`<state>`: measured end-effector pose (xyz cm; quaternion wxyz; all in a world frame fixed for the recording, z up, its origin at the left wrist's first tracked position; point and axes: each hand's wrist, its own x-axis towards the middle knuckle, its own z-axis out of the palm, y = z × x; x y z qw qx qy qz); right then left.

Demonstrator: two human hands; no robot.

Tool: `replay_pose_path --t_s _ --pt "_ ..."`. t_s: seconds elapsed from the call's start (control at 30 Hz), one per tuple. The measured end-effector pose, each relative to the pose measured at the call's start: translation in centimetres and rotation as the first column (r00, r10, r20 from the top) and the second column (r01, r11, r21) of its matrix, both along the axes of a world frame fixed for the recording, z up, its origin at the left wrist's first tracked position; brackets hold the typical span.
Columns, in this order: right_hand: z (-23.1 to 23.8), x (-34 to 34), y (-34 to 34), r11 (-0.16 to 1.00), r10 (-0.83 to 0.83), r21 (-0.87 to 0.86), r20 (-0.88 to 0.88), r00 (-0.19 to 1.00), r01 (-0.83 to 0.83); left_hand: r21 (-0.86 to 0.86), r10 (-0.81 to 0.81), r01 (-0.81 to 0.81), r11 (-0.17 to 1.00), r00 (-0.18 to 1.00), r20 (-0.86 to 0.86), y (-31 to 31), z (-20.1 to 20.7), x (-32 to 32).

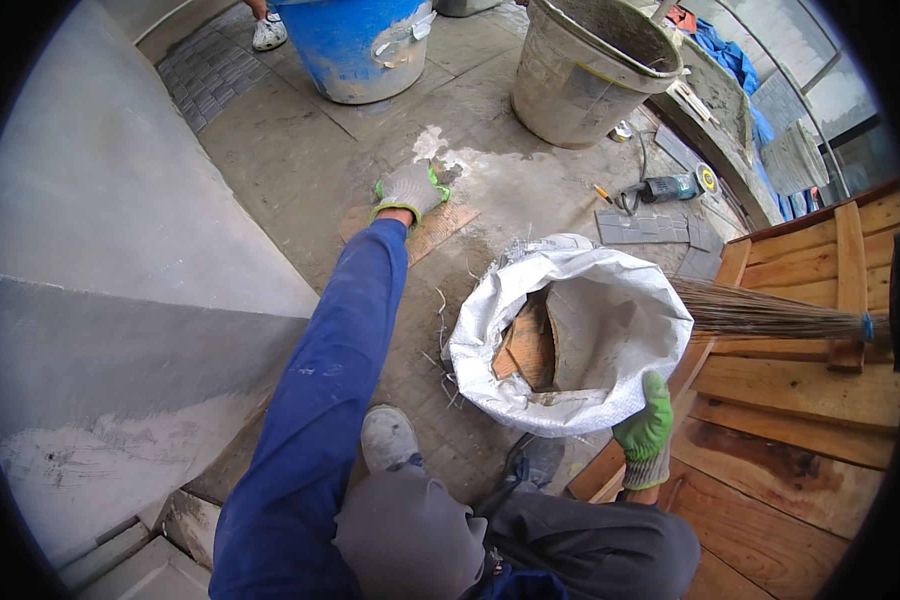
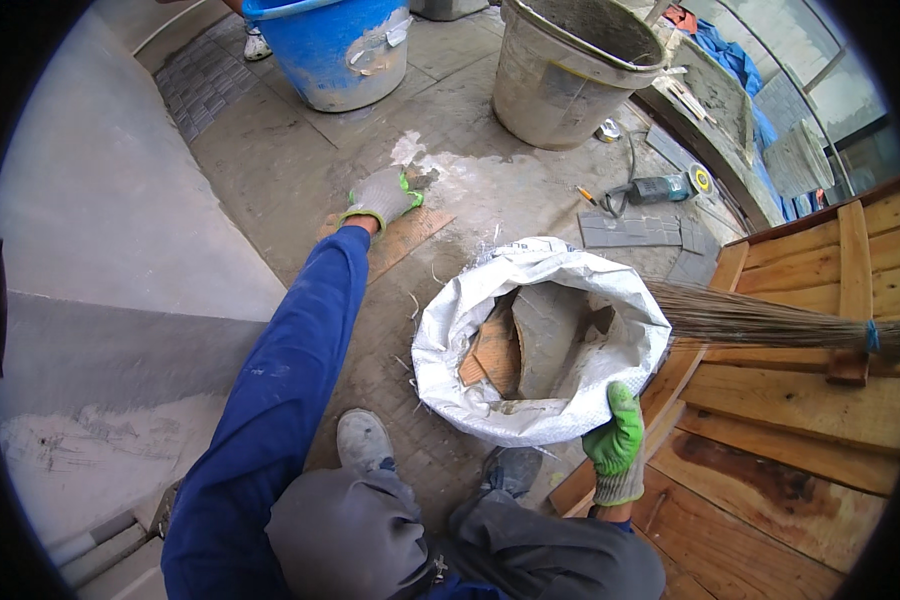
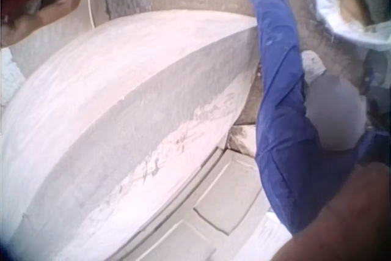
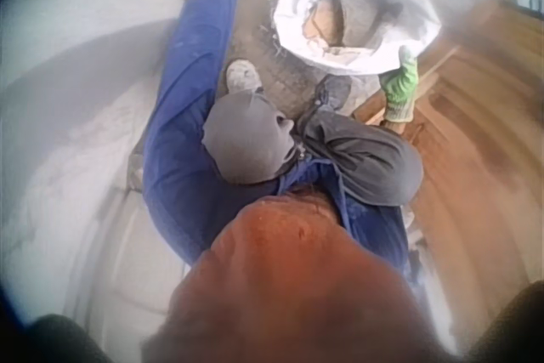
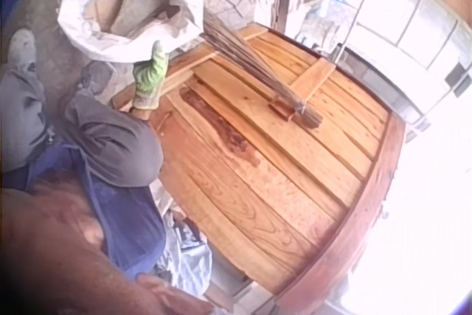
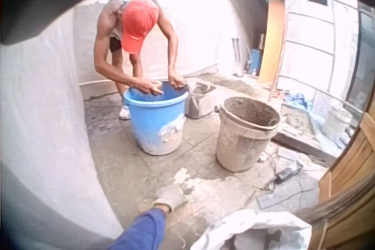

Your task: The person kneels and uses a trowel to scoop cement from a blue bucket and apply it to a wall. They then stand, walk to a bag of cement, open it, and scoop cement into a bucket on a scaffold.

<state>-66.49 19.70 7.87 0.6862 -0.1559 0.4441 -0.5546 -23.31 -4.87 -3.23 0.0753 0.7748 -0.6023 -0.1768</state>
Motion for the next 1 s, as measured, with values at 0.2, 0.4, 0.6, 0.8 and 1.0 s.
replay_pose_path --t_s 0.2,0.4,0.6,0.8,1.0 --pt "0.6 1.1 -0.4 1.000 -0.020 0.019 -0.006 1.000 0.020 0.064 0.067 -0.067 0.996 0.998 -0.006 -0.2 -0.3 -0.2" --pt "0.7 1.9 -0.2 0.999 -0.024 0.025 0.019 1.000 0.024 0.098 0.129 -0.120 0.988 0.988 -0.090 -1.0 -2.8 2.5" --pt "0.9 2.0 -0.3 0.999 -0.005 0.033 0.044 0.999 0.004 0.041 0.033 -0.026 0.999 0.982 -0.187 -1.7 -3.4 2.6" --pt "0.2 0.6 0.3 0.999 -0.046 0.025 0.032 0.998 0.045 0.161 -0.037 0.070 0.984 0.979 -0.199 1.1 0.5 3.0" --pt "0.5 2.0 -0.2 0.999 -0.028 0.046 0.072 0.997 0.025 0.222 -0.055 0.041 0.974 0.997 0.058 5.3 -0.8 5.2"
